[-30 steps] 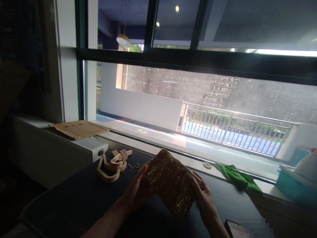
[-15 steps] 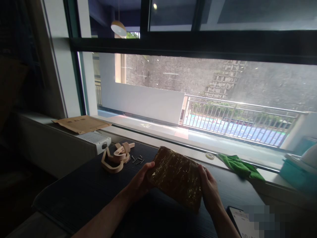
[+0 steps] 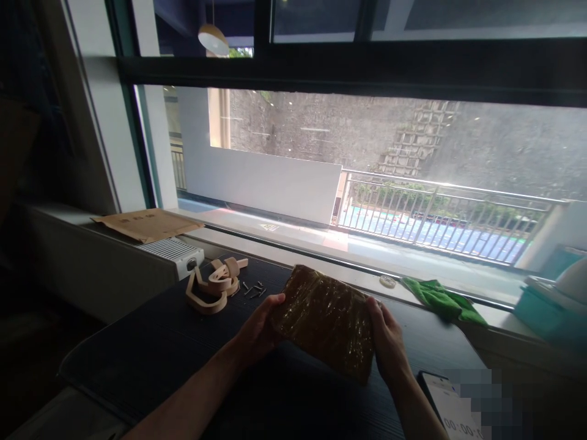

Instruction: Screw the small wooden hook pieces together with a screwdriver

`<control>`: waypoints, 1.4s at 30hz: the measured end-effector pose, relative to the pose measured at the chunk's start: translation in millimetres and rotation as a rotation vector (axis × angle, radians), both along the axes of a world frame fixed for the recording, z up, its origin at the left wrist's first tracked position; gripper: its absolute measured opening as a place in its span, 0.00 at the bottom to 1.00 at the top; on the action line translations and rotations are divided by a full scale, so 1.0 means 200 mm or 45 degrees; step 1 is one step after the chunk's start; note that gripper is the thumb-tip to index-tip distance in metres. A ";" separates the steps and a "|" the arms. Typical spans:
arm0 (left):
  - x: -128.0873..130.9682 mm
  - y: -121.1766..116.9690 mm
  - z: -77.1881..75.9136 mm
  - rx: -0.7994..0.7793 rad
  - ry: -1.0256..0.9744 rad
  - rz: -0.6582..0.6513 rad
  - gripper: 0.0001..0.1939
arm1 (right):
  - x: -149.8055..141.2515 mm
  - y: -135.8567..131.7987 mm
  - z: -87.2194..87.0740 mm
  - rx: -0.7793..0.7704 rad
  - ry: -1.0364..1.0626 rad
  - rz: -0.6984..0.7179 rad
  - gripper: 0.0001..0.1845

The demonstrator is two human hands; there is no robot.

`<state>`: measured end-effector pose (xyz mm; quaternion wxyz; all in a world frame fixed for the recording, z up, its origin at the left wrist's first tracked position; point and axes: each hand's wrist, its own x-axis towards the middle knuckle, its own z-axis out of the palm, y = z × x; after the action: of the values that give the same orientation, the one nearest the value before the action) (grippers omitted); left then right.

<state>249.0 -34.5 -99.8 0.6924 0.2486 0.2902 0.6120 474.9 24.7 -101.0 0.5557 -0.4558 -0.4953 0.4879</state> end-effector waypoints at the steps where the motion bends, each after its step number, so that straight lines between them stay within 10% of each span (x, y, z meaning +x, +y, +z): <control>1: 0.00 0.00 0.00 0.002 -0.004 0.000 0.12 | 0.00 0.00 0.00 0.016 0.001 -0.001 0.28; 27: -0.01 0.01 -0.02 0.055 0.118 0.016 0.12 | 0.01 0.02 0.00 0.052 -0.064 -0.057 0.31; 34: 0.03 0.01 -0.01 0.122 0.434 0.168 0.20 | 0.04 0.06 -0.06 -0.255 -0.275 0.137 0.30; 42: -0.04 -0.13 -0.03 0.184 1.071 0.338 0.15 | 0.03 0.09 -0.14 -0.107 -0.493 0.063 0.31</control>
<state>241.5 -60.0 -106.7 0.4106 0.4842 0.5323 0.5600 481.7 42.2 -129.4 0.4183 -0.5516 -0.5831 0.4251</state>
